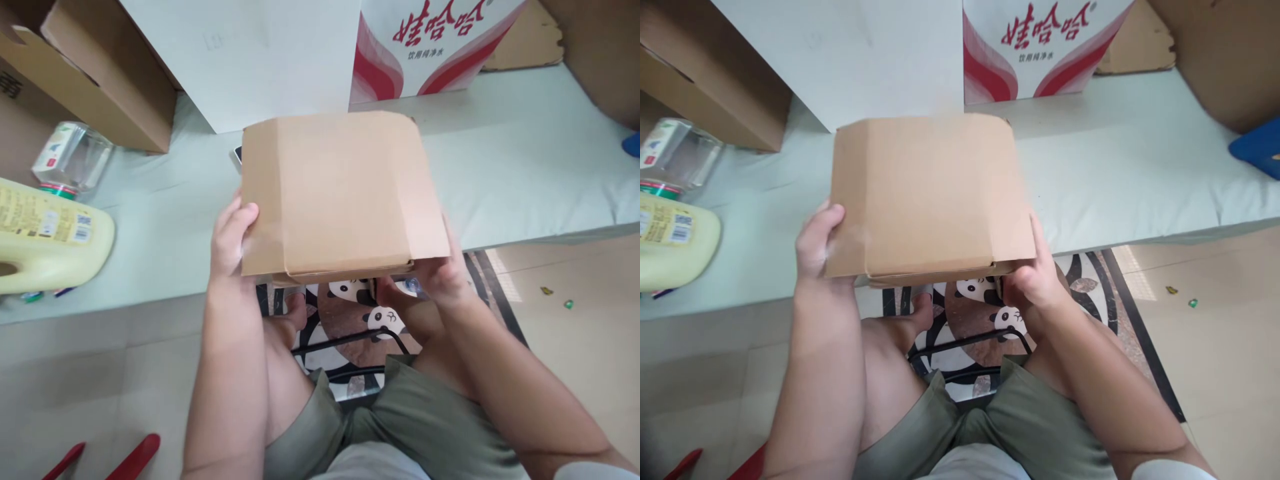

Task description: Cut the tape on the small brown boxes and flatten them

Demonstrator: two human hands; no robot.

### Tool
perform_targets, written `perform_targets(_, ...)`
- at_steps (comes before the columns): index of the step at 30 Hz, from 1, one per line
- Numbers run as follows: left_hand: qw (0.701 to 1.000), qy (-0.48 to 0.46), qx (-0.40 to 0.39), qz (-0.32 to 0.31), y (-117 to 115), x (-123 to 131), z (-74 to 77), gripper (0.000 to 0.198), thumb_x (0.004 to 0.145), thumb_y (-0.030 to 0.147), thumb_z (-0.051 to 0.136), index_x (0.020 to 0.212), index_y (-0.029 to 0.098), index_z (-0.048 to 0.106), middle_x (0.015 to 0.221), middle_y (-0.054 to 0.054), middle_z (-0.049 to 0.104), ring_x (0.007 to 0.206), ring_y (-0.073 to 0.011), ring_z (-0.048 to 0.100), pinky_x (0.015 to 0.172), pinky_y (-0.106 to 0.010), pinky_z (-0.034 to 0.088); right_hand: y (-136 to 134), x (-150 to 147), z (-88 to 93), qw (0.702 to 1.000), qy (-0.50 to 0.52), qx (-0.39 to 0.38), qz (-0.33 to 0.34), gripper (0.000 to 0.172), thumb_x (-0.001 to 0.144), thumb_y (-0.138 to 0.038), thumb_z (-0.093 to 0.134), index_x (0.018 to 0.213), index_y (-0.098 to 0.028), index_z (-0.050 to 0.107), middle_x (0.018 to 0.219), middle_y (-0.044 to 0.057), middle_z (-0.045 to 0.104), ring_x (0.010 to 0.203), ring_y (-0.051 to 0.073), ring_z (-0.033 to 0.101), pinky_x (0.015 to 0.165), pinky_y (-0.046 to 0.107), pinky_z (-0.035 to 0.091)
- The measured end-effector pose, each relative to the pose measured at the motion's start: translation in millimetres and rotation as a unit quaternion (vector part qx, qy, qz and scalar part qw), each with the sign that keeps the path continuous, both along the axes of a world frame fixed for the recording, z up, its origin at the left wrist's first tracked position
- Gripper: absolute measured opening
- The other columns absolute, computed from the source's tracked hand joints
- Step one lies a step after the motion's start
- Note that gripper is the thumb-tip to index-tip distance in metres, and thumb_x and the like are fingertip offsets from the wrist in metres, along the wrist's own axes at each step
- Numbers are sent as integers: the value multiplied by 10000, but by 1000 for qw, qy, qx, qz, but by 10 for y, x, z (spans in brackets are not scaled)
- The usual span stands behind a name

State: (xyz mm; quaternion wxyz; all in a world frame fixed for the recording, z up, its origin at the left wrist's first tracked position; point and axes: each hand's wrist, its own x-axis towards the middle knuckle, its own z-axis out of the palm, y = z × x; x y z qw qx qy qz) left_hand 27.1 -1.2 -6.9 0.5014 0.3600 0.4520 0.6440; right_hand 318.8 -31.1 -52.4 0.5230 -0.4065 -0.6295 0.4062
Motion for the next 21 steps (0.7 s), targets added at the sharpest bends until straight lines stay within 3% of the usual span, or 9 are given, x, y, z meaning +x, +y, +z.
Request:
perform_targets(2,1000,19,-12,18,20,-21,-44,225,730,381,792,762,199,664,741,-55,686,1012,-298,738,720,-350,588,-15,10,24,998,-47,-28,-5,890,737,-801,709,1449,-313,489,1396,134,644,1342,380,606,1135,590,510)
perform_targets(5,997,34,-39,48,68,-50,-135,277,744,393,790,660,220,591,617,-15,595,793,-228,715,556,-297,489,-4,-32,40,994,-60,-84,-25,853,723,-742,764,1398,-273,533,1273,159,700,1269,388,648,1073,595,553)
perform_targets(7,996,30,-48,66,97,-51,-186,313,771,443,770,664,234,563,645,-11,598,769,-207,692,578,-302,491,16,-66,40,994,-37,-96,-38,793,739,-711,764,1372,-283,550,1259,150,712,1238,377,669,1035,575,578)
perform_targets(11,998,26,-37,38,109,-3,-215,334,773,578,712,880,267,656,938,-59,719,1084,-283,701,835,-388,577,54,-76,20,992,-37,-80,-95,705,783,-551,785,1387,-292,529,1353,130,685,1286,336,651,1080,535,560)
perform_targets(13,999,38,-24,18,91,28,-193,353,759,561,737,942,265,677,996,-70,729,1137,-300,689,882,-408,581,62,-65,5,989,-48,-76,-118,681,805,-488,771,1405,-292,513,1380,125,672,1303,325,640,1084,533,558)
perform_targets(15,998,49,-15,23,68,50,-164,298,771,514,760,898,257,676,917,-58,713,1030,-274,706,830,-380,587,61,-59,-7,988,-51,-76,-127,646,824,-447,751,1407,-298,515,1370,118,676,1293,318,645,1062,528,571)
perform_targets(18,995,69,-14,65,50,63,-132,277,792,469,774,743,239,628,726,-17,616,717,-190,641,646,-308,542,53,-60,-27,987,-49,-86,-124,614,822,-415,761,1384,-307,537,1339,105,692,1248,306,669,1011,504,597)
perform_targets(21,994,77,-25,72,57,55,-120,291,789,464,780,726,231,618,703,-15,586,668,-179,611,613,-306,522,63,-51,-68,988,-71,-75,-116,496,898,-485,677,1341,-300,551,1229,90,727,1115,271,718,889,442,628)
